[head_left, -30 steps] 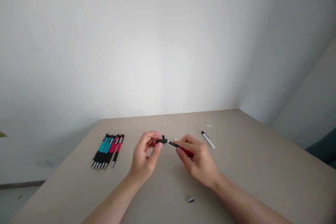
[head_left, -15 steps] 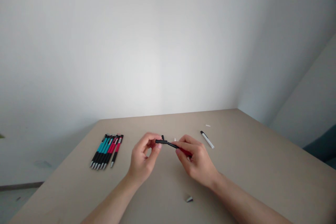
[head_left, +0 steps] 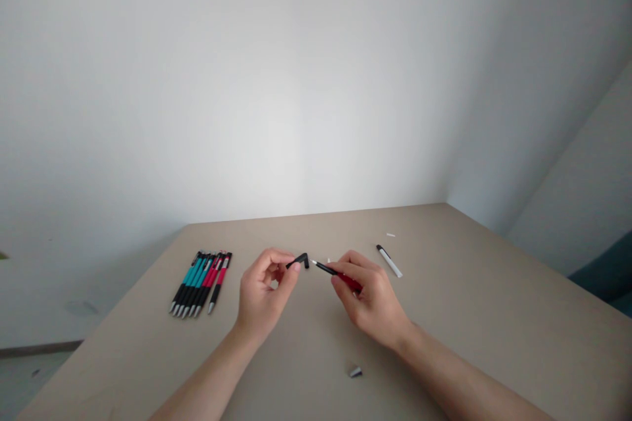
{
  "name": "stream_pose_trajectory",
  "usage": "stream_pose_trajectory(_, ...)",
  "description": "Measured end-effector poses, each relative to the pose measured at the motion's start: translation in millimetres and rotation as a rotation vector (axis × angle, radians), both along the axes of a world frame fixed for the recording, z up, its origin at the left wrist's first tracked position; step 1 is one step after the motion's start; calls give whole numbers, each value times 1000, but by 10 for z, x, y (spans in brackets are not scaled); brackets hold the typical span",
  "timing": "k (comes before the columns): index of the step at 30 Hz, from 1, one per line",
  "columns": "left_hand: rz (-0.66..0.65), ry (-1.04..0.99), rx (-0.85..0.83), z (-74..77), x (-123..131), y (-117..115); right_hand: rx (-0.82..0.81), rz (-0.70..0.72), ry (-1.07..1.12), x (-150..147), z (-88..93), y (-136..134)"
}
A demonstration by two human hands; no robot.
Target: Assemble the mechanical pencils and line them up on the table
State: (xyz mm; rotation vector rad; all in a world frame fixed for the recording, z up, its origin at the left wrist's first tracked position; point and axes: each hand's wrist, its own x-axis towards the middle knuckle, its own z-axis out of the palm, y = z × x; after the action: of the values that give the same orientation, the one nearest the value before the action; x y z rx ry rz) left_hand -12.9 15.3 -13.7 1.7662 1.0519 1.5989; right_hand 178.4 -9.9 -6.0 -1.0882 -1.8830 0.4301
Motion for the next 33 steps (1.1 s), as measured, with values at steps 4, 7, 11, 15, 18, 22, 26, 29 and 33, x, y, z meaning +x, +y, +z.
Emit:
stream_pose_trajectory(4, -40, -41, -36, -7, 11, -4, 3, 6, 2, -4, 6, -5)
stream_pose_trajectory(7, -47, -37, -87, 7, 13, -17, 7, -1, 2, -6, 1, -3)
stream_pose_trajectory(11, -67, -60, -227, 18, 25, 14, 12, 0, 1, -7, -10, 4)
stream_pose_trajectory(15, -117, -1, -322, -13, 39, 67, 6, 18, 3, -7, -11, 7)
stream_pose_trajectory(18, -208, 35, -368, -24, 49, 56, 1, 18, -2, -7, -4, 2)
stream_pose_trajectory(22, -384, 95, -432, -7, 69, -2, -6, 38, -6, -7, 3, -6)
stream_pose_trajectory(26, -392, 34, -405, 3, 86, -2, -8, 57, 6, -12, -3, -9)
stream_pose_trajectory(29, -339, -173, -430, -5, 78, 44, -3, 48, 3, -17, 0, -11)
stream_pose_trajectory(33, -322, -432, -468, -6, 60, 87, -14, 46, -14, -18, 24, -19)
